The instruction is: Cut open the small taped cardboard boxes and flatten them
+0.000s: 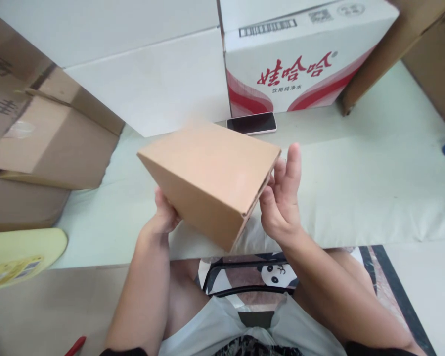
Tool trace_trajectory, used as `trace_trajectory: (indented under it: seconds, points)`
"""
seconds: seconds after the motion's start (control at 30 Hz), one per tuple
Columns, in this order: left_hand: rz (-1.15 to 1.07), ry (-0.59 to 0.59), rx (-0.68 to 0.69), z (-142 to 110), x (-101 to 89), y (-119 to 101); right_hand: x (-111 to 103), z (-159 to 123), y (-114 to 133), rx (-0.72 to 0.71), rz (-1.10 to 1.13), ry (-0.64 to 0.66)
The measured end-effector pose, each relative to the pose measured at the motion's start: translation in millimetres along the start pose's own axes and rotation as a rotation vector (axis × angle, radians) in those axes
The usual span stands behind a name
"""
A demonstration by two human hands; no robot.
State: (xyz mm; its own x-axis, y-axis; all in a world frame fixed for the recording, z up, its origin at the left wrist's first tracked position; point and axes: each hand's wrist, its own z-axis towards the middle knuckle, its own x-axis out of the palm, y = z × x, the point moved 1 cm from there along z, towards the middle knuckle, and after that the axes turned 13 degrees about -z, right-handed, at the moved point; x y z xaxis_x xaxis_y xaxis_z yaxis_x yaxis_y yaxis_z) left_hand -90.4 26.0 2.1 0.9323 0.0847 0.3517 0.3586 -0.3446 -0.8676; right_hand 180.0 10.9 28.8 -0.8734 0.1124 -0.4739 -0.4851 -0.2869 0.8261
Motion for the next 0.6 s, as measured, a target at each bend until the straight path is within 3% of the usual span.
trace_trajectory:
  seconds: [0.07, 0.13, 0.27, 0.37, 0.6]
  points:
    - [0.092, 0.210, -0.204, -5, -5.8, 0, -4, 4, 1, 0.007, 0.006, -0.105]
    - [0.132, 0.293, -0.308, -8, -9.1, -2, -10, 7, 4, 0.021, 0.008, -0.130]
    - [0.055, 0.220, -0.229, -4, -4.1, 1, -25, 13, 12, -0.006, -0.009, 0.057]
    - [0.031, 0.289, -0.168, -1, 5.7, 9, -35, 15, 20, 0.030, -0.034, 0.184]
    - [0.321, 0.299, -0.341, 3, 20.6, 4, -50, 17, 20, 0.164, 0.106, 0.251]
